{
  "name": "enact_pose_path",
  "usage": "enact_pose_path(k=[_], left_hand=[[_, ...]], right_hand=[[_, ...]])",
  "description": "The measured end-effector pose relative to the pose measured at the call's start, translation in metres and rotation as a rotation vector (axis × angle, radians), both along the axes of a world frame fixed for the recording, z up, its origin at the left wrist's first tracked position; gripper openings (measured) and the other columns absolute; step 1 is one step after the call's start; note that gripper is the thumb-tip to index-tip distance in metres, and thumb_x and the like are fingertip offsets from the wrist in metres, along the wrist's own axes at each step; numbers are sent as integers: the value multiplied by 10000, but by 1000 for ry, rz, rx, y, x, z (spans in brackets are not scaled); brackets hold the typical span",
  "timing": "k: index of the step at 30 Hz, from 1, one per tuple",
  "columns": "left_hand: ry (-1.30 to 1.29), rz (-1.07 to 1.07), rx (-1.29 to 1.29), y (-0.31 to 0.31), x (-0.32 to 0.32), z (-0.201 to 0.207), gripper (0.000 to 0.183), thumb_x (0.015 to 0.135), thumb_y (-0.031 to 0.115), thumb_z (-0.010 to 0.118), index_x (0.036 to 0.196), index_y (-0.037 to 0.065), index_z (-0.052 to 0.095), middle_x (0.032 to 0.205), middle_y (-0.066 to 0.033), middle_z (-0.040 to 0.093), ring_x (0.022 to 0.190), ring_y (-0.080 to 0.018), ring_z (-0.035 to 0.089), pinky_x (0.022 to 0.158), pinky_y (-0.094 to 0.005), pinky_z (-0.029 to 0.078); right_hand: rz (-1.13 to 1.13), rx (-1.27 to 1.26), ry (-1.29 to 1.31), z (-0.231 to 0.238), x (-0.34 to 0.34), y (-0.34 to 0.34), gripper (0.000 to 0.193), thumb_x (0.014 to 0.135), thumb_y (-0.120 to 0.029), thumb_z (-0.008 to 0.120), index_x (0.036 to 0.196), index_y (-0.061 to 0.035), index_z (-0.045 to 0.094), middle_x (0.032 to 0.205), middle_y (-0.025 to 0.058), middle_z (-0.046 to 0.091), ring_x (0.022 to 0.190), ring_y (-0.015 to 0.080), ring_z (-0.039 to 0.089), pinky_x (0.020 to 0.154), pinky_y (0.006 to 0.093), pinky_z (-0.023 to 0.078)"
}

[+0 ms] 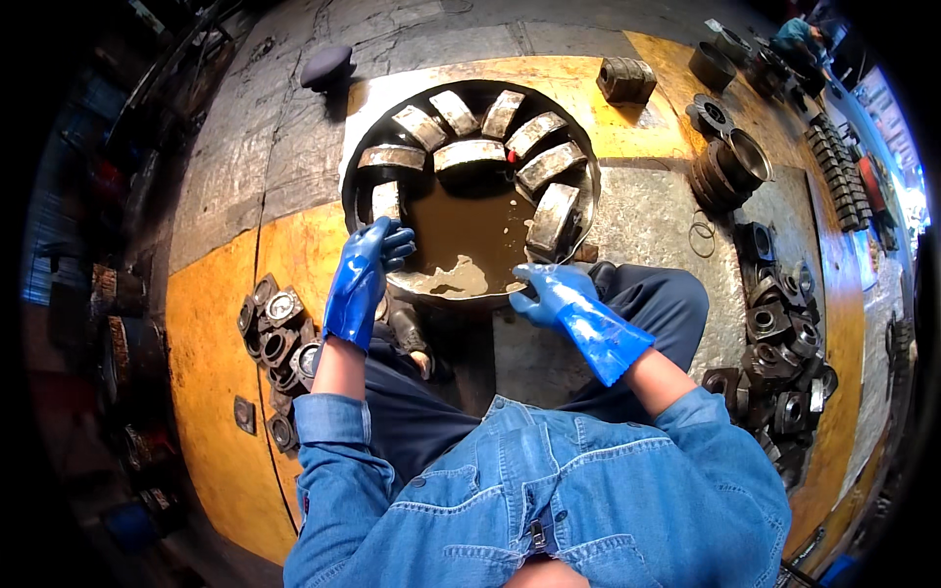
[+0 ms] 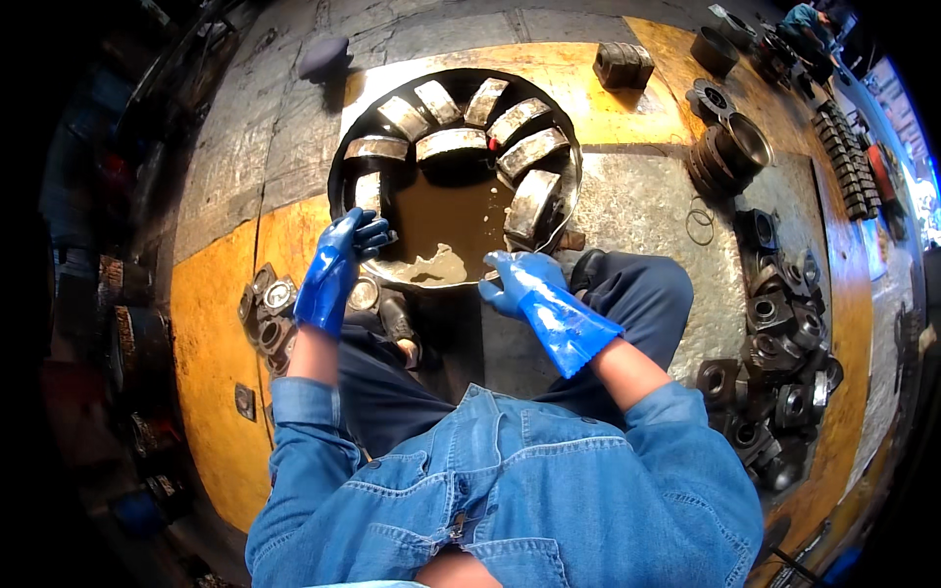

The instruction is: The person, wearing blue gloves, cleans several metal machine components in a large basin filled with dark liquid, using a small brush to scrub the surfaces and then setting them aside.

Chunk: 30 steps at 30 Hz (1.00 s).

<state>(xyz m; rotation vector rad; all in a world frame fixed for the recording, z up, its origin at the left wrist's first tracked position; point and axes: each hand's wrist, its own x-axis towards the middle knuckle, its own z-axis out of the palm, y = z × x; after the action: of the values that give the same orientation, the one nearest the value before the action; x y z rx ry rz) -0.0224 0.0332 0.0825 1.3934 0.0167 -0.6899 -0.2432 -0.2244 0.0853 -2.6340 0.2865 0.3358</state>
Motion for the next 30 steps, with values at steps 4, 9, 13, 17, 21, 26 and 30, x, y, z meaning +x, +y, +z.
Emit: enact_pose_path(k=[4, 9, 13, 17, 21, 26, 30], left_hand=[[44, -13, -41, -7, 11, -22, 452, 1084, 388, 677, 1302, -9, 675, 1124, -136, 792, 955, -215, 764, 832, -330, 596], [125, -91, -42, -14, 17, -52, 461, 1098, 426, 662, 1307, 15, 676, 1108, -114, 789, 908, -190, 743, 778, -310, 560], [112, -120, -98, -38, 18, -34, 509, 1056, 484, 720, 1264, 23, 659, 1077, -89, 769, 895, -142, 719, 796, -277, 549], [32, -141, -62, -39, 32, -29, 659, 1056, 533, 687, 1378, -40, 626, 1187, -129, 767, 1024, -168, 727, 891, -304, 554], [39, -77, -95, -37, 39, -18, 647, 1061, 506, 696, 1412, -32, 626, 1231, -147, 764, 1041, -182, 731, 881, -301, 554], [64, 7, -114, -24, 52, -40, 514, 1071, 426, 719, 1354, 0, 657, 1166, -114, 784, 964, -160, 755, 786, -260, 579], [51, 23, -144, -23, 49, -31, 512, 1089, 412, 694, 1393, 4, 640, 1170, -115, 782, 1000, -160, 752, 826, -266, 585]], right_hand=[[-15, -19, 43, -10, 5, 4, 611, 963, -507, 670, 1444, -130, 693, 1323, 161, 766, 1228, 356, 723, 1079, 457, 553], [-109, -1, 127, 18, 28, -18, 551, 985, -492, 652, 1425, -165, 711, 1218, 117, 803, 1193, 329, 742, 1074, 449, 556], [78, -407, -134, -11, 45, -88, 558, 911, -377, 799, 1383, -116, 655, 1102, 166, 788, 1054, 347, 764, 935, 453, 597], [525, -716, -214, -34, 92, -131, 835, 750, -255, 876, 1514, -126, 564, 1443, 195, 677, 1269, 394, 685, 1054, 483, 557], [955, -654, -73, -48, 121, -143, 548, 990, -179, 607, 1534, -132, 561, 1529, 144, 626, 1352, 370, 640, 1178, 485, 462], [964, -440, 332, -60, 170, -113, 450, 1123, -429, 445, 1243, -151, 778, 1101, 137, 798, 1146, 371, 731, 1013, 462, 552], [837, -539, 664, -61, 186, -97, 660, 1116, -582, 360, 1080, -106, 817, 1056, 215, 786, 1038, 442, 745, 941, 521, 578]])
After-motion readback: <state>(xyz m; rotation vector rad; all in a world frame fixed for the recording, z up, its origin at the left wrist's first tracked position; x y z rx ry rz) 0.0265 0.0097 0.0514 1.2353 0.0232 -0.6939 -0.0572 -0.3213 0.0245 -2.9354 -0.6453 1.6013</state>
